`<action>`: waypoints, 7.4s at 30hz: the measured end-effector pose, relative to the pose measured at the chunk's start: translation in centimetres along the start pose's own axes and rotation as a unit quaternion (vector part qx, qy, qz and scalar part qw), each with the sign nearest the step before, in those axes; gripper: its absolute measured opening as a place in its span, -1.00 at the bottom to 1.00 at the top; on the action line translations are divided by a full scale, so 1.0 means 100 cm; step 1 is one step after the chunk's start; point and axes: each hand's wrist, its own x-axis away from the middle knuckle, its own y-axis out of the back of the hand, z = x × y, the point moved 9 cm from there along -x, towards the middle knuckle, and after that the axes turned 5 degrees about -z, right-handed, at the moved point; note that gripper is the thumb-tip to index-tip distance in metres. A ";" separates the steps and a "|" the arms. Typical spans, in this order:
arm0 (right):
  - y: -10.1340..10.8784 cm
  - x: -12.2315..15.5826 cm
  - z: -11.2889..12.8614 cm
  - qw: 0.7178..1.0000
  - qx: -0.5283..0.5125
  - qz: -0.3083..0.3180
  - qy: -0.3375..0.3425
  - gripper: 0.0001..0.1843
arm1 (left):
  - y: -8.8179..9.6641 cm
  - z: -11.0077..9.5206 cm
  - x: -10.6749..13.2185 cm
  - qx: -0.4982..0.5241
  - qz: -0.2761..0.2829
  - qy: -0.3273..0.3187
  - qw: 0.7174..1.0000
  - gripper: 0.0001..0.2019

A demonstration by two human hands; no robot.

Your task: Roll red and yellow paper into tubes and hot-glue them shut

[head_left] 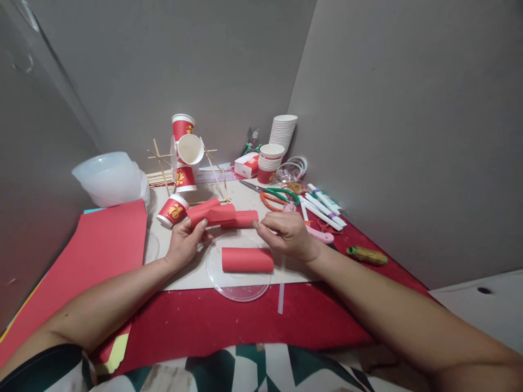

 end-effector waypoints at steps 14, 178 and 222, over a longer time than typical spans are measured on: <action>0.001 0.000 0.000 1.000 -0.013 -0.010 -0.014 -0.59 | 0.003 -0.002 0.000 -0.012 0.015 -0.017 1.000 -0.73; -0.058 0.067 -0.033 0.651 -0.375 0.052 -0.658 -0.77 | -0.026 -0.001 0.031 0.160 0.174 0.243 0.941 -0.83; -0.049 0.046 -0.027 0.765 -0.313 0.105 -0.553 -0.40 | -0.026 -0.002 0.030 0.070 0.140 0.225 0.962 -0.77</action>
